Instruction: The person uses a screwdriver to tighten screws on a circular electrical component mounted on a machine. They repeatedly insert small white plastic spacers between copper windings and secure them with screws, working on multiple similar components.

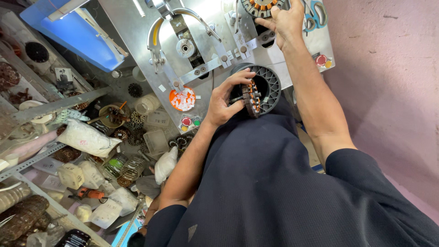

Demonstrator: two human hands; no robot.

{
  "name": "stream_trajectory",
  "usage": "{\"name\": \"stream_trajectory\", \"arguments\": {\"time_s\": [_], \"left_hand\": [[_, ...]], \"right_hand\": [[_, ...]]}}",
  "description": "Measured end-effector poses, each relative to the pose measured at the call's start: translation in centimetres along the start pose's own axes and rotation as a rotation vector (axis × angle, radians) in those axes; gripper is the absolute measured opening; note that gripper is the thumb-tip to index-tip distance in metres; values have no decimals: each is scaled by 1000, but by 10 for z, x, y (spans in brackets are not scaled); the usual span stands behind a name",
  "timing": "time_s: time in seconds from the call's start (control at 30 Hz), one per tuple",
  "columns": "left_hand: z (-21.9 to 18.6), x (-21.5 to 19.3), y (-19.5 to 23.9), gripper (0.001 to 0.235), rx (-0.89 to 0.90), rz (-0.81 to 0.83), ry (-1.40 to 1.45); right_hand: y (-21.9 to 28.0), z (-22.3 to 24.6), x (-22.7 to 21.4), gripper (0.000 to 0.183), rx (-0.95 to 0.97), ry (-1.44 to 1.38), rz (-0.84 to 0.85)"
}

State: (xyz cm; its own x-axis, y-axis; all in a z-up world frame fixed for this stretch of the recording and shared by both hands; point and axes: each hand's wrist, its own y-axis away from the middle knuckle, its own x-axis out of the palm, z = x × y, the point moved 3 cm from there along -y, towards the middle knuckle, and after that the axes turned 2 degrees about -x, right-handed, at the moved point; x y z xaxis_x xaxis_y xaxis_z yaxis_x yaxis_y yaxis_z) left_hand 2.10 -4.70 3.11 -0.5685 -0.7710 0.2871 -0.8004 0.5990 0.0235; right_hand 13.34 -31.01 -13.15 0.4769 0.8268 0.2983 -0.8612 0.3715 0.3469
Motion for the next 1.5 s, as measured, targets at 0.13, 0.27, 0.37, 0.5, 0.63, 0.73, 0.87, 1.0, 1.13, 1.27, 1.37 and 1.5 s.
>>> {"name": "stream_trajectory", "arguments": {"time_s": [0.13, 0.27, 0.37, 0.5, 0.63, 0.73, 0.87, 1.0, 1.13, 1.27, 1.37, 1.5], "left_hand": [[1, 0, -2, 52, 2, 0, 19], [1, 1, -3, 51, 1, 0, 13], [1, 3, -2, 52, 4, 0, 19], [0, 5, -1, 51, -6, -12, 17], [1, 7, -2, 51, 4, -4, 13], [4, 6, -3, 51, 17, -5, 0], [10, 5, -1, 51, 17, 6, -41], [11, 7, 0, 52, -3, -3, -46], [13, 13, -1, 51, -24, 5, -39], [12, 11, -2, 53, -8, -10, -52], [16, 8, -4, 53, -6, -13, -59], [21, 10, 0, 52, -29, -34, -77]], "right_hand": [[-3, 0, 0, 40, -13, -36, 25], [-9, -1, -2, 40, -35, -15, 101], [-9, -3, -5, 34, 35, -39, 140], [3, 3, -1, 45, 91, -5, 75], [44, 11, -11, 62, 0, 118, -65], [86, 13, -30, 57, -19, 146, -92], [143, 10, -69, 42, -3, 160, -121], [188, -3, -99, 34, 54, 153, -206], [221, -31, -119, 29, 165, 118, -325], [239, -59, -126, 25, 192, 29, -359], [258, -84, -131, 23, 288, 2, -409], [288, -118, -150, 23, 388, 12, -433]]}}
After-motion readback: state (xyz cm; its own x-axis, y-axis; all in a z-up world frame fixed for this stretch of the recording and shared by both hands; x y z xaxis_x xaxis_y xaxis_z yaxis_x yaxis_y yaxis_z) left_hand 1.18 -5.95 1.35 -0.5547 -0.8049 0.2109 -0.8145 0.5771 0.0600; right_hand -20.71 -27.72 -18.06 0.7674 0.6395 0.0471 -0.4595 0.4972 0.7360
